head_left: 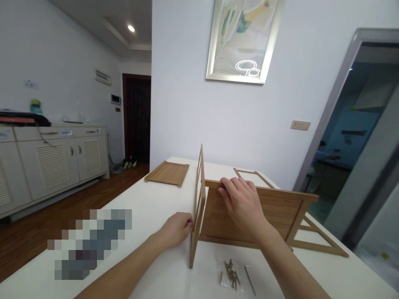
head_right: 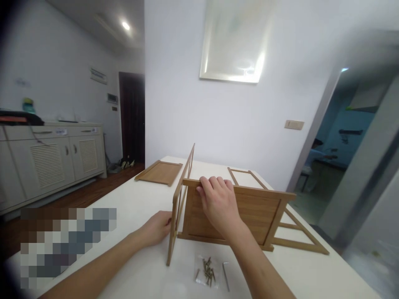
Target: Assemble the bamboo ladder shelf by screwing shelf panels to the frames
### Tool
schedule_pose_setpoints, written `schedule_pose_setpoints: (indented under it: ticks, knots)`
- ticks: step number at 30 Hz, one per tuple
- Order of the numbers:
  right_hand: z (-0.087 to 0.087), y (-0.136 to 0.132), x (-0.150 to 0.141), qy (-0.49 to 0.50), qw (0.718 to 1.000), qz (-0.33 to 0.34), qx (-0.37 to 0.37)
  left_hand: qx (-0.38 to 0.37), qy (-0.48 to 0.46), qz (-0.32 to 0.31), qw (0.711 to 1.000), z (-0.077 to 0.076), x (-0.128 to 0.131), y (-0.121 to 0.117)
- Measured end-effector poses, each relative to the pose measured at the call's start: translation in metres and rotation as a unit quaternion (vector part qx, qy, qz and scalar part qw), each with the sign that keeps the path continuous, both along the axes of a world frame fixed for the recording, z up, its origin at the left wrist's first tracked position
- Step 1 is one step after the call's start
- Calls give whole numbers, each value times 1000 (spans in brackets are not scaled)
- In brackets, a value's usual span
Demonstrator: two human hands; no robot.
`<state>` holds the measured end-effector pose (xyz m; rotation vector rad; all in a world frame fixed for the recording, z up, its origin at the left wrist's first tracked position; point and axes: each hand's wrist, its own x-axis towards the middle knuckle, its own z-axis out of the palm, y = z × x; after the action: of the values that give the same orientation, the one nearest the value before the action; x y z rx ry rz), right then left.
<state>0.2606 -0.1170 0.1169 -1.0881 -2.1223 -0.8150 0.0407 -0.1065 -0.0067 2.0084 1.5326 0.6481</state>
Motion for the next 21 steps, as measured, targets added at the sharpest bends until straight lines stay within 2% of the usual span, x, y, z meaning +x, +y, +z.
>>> schedule_pose_setpoints:
  ticks: [8, 10, 13, 16, 19, 21]
  knots:
    - [-4, 2, 0, 11, 999, 22, 22, 14, 40, -50, 998, 1, -8, -1]
    - [-8, 2, -1, 25, 998, 38, 48, 21, 47, -58, 997, 0, -8, -1]
    - [-17, -3, -5, 48, 989, 55, 125, 26, 54, -66, 996, 0, -7, -2]
    - [-37, -15, -9, 27, 982, 102, 158, 26, 57, -73, 995, 1, -7, -3]
    - [-70, -27, -9, -82, 978, 180, 66, 25, 59, -72, 995, 1, -6, -4]
    - [-97, -30, -7, -101, 981, 164, 24, 22, 62, -71, 995, 2, -6, -4]
